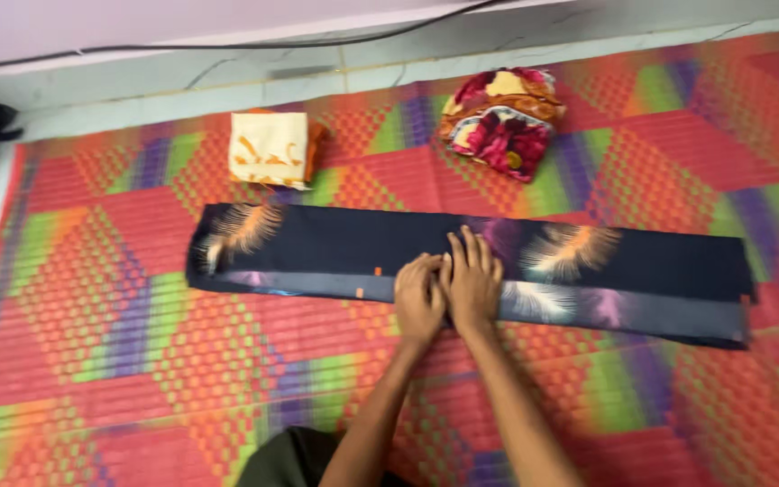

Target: The person folds a dark blue fabric with a feather pattern on a colorful mat. They smooth the fabric, fold it lengthwise, and then fold it into a compact rectangular shape.

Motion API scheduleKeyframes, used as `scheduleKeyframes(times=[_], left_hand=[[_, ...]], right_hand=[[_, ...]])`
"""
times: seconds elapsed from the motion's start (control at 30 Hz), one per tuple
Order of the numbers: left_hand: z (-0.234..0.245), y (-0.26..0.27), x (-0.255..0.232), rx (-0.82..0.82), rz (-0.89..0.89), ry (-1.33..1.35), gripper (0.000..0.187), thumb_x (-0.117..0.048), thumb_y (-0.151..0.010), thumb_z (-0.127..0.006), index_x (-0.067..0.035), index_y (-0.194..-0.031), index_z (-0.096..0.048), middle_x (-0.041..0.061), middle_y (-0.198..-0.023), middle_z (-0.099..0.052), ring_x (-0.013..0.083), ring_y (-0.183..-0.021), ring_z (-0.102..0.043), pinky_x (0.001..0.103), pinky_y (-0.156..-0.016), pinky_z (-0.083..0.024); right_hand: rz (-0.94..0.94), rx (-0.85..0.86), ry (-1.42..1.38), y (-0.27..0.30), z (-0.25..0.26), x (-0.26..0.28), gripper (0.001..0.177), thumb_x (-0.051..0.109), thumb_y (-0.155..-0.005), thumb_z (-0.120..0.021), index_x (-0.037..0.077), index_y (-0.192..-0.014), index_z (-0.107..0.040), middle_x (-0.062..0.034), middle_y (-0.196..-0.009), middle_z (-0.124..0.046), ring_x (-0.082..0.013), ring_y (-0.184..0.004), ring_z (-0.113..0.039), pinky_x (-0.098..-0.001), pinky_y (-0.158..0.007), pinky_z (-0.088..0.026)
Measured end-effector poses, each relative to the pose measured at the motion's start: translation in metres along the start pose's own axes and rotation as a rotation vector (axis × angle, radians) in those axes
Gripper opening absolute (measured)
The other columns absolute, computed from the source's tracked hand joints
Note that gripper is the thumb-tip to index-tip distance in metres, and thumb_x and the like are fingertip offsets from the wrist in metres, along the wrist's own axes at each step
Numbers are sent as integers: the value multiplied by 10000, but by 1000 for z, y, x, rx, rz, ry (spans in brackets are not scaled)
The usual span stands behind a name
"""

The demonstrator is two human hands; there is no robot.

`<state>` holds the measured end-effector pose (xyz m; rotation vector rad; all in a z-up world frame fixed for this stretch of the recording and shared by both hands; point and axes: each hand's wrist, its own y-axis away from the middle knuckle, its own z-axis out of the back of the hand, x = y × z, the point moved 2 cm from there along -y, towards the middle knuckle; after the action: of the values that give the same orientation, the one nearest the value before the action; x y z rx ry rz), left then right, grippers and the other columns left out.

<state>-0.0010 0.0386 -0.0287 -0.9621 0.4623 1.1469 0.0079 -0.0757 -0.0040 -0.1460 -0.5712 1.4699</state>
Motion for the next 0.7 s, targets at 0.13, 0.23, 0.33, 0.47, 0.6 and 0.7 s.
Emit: scheduleKeyframes(times=[0.13,0.23,0.33,0.47,0.6,0.7], left_hand=[[44,-17,38,320,-306,-279,426,-277,-998,-573,-162,-1408,-590,15,-1505,-578,275,-1497,-439,523,-1256,-276],[100,-38,76,334,-285,-393,584,-445,-951,-592,-229,-1488,-518,45,-1593,-440,282,-1498,-328,567,-1204,-184],[160,-55,118,228,-206,-524,615,-482,-963,-558,-253,-1529,-488,59,-1634,-409,289,-1523,-312,562,-1214,-169],[221,-51,166,-9,88,-626,596,-457,-1008,-535,-236,-1559,-483,60,-1641,-428,308,-1529,-339,556,-1234,-190],[224,-48,177,-140,123,-776,603,-432,-1004,-547,-197,-1557,-491,60,-1637,-444,311,-1524,-346,566,-1232,-207],[219,-47,174,-153,118,-754,622,-419,-975,-563,-178,-1546,-497,61,-1620,-446,314,-1516,-350,567,-1229,-213]], right_hand=[[25,-19,9,12,0,11,453,322,-992,-584,108,-1389,-629,-84,-1531,-541,-306,-1433,-444,-509,-1121,-366],[29,-11,41,10,5,9,455,317,-980,-584,117,-1386,-629,-77,-1523,-544,-305,-1437,-449,-505,-1136,-366],[33,-15,40,7,8,12,459,313,-977,-586,126,-1394,-629,-77,-1533,-543,-300,-1441,-460,-502,-1139,-359],[48,-7,35,8,5,10,455,318,-993,-593,120,-1401,-625,-79,-1534,-546,-310,-1434,-468,-515,-1146,-359],[43,3,65,16,5,10,458,315,-1000,-602,113,-1411,-628,-86,-1541,-550,-317,-1413,-485,-536,-1117,-371],[48,-37,101,8,14,22,465,302,-1003,-616,127,-1435,-610,-77,-1552,-547,-318,-1415,-490,-535,-1109,-384]])
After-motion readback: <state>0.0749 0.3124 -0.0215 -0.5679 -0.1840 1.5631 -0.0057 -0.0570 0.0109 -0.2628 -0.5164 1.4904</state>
